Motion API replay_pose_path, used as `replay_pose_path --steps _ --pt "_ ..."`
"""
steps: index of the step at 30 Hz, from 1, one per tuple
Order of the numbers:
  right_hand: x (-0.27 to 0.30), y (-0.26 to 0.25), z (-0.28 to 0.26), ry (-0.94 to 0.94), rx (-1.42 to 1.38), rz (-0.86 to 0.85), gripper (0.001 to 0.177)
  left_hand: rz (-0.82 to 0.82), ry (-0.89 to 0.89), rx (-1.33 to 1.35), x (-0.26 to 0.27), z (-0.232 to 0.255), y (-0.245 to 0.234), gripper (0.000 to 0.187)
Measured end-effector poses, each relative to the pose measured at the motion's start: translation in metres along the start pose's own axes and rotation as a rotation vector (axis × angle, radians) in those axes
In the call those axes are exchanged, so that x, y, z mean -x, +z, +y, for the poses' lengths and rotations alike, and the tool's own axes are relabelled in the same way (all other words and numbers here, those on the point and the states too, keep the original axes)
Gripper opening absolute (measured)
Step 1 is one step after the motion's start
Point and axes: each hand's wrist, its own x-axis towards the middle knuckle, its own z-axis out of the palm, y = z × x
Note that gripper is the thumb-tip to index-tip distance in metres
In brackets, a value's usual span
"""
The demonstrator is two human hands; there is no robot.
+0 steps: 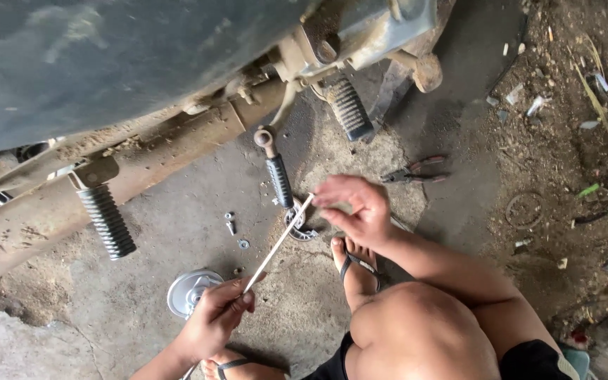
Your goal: The person sits on the floor and uses a screwdriver and pliers to adjust a circular metal motorcycle brake component. They tighten a screw, manipulate a small metal piece with pliers, and later work on a long metal rod connected to the assembly.
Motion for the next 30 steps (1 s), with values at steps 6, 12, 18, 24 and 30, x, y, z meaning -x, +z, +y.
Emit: replay_pose_path --steps 6,12,18,24,30 --pt "0.186 -0.074 0.006 0.871 0.646 0.208 0.034 0.105 -0.504 0.591 0.031 -0.046 0.002 0.045" --pt "0.241 -0.2 0.011 0.57 1.636 -0.125 0.033 0.046 -0.437 0.285 -0.001 -0.06 0.007 0.045" --pt "0.136 -0.271 0.091 0.447 1.701 -0.637 0.048 0.039 -0.264 -0.082 -0.047 -0.011 0.015 0.034" --pt "0.159 -0.264 0.101 0.392 1.797 -0.699 0.031 0.22 -0.064 0.051 -0.042 0.008 0.029 0.03" --pt "0.191 -0.263 0.113 0.489 1.781 -0.651 0.025 0.185 -0.009 0.064 -0.028 0.006 0.031 0.025"
